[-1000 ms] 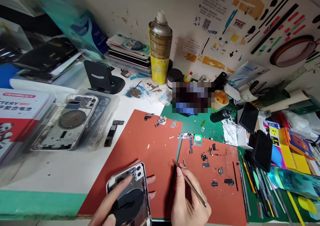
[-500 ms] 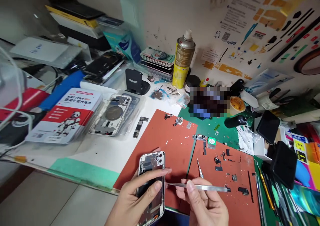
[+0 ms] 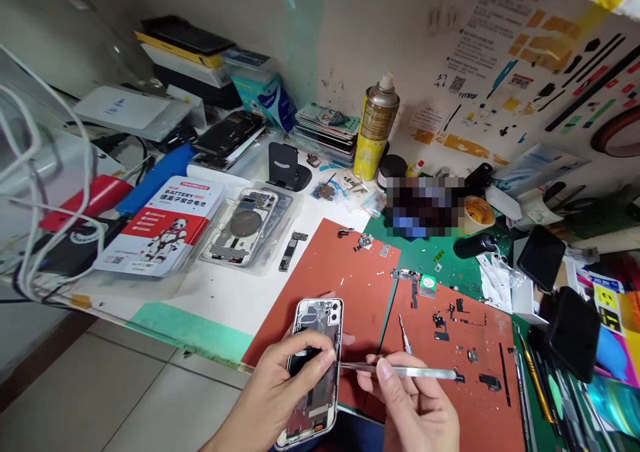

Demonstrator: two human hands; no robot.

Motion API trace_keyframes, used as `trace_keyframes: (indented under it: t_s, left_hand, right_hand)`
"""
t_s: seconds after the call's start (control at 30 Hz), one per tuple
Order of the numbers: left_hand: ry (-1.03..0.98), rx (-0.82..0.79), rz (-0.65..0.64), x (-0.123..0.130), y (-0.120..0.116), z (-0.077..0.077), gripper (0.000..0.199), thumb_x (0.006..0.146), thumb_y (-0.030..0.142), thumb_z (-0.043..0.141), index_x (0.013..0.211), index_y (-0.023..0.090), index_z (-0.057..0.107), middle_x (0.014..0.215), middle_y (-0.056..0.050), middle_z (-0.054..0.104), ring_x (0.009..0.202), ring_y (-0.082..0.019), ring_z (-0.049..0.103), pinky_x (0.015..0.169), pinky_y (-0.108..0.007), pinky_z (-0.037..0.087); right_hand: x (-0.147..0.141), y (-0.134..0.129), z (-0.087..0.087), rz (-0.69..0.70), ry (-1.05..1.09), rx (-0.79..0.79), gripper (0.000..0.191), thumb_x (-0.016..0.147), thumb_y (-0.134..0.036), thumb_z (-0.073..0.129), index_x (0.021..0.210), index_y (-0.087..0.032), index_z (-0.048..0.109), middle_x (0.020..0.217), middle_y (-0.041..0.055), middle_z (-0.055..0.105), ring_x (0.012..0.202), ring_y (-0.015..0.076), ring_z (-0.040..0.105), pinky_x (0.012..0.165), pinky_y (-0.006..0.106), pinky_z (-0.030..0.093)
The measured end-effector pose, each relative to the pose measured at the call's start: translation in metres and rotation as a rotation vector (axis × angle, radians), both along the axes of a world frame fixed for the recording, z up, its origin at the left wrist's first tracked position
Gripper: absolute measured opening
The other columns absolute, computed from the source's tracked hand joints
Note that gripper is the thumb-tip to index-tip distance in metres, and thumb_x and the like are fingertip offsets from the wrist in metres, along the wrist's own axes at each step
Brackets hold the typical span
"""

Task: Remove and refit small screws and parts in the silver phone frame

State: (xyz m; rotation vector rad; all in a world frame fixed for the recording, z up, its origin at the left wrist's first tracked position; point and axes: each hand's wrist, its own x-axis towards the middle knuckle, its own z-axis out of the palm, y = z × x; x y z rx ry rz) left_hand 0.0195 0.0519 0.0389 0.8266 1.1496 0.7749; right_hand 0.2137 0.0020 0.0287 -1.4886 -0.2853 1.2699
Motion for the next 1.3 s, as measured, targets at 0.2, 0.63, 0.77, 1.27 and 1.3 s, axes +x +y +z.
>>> trace_keyframes:
  t_s: [0.2, 0.63, 0.77, 1.27, 1.3]
  left_hand:
    - [0.059, 0.033, -0.003, -0.001, 0.0, -0.003, 0.03, 0.093, 0.051, 0.074, 0.082, 0.024, 0.074, 0.104, -0.007, 0.081, 0.096, -0.025, 0.071, 0.085, -0.03, 0.053]
    - [0.133, 0.05, -0.002, 0.001, 0.001, -0.001, 0.026, 0.092, 0.047, 0.074, 0.08, 0.024, 0.078, 0.095, -0.006, 0.082, 0.092, -0.025, 0.072, 0.088, -0.032, 0.052]
    - [0.113, 0.046, 0.002, 0.001, 0.001, -0.002, 0.027, 0.091, 0.048, 0.076, 0.08, 0.024, 0.08, 0.09, -0.005, 0.081, 0.089, -0.026, 0.073, 0.087, -0.032, 0.055]
    - [-0.428, -0.118, 0.337, 0.011, -0.021, -0.012, 0.09, 0.097, 0.04, 0.077, 0.168, 0.039, 0.022, 0.145, -0.014, 0.07, 0.119, -0.034, 0.077, 0.101, -0.045, 0.063]
    - [-0.448, -0.113, 0.329, 0.013, -0.02, -0.012, 0.085, 0.097, 0.038, 0.078, 0.164, 0.036, 0.026, 0.137, -0.015, 0.074, 0.116, -0.034, 0.078, 0.097, -0.044, 0.064]
  right_hand:
    - [-0.002, -0.005, 0.003, -0.011, -0.258, 0.101, 0.032, 0.061, -0.032, 0.103, 0.081, -0.018, 0.083, 0.087, 0.0124, 0.083, 0.075, 0.029, 0.082, 0.073, 0.036, 0.071]
    - [-0.01, 0.001, 0.008, 0.042, -0.265, 0.148, 0.022, 0.069, -0.029, 0.099, 0.08, -0.019, 0.083, 0.082, 0.0088, 0.082, 0.071, 0.0251, 0.081, 0.073, 0.032, 0.071]
    - [-0.009, 0.0, 0.008, 0.034, -0.266, 0.137, 0.023, 0.068, -0.03, 0.1, 0.077, -0.018, 0.083, 0.079, 0.009, 0.08, 0.07, 0.0263, 0.081, 0.069, 0.032, 0.071]
    - [-0.004, -0.006, 0.005, -0.156, -0.59, 0.197, 0.033, 0.064, -0.033, 0.102, 0.081, -0.015, 0.08, 0.08, 0.0087, 0.081, 0.069, 0.0294, 0.082, 0.058, 0.031, 0.071]
    - [-0.006, -0.007, 0.006, -0.166, -0.624, 0.193, 0.032, 0.065, -0.033, 0.101, 0.082, -0.015, 0.08, 0.08, 0.0086, 0.081, 0.069, 0.0296, 0.082, 0.056, 0.031, 0.07]
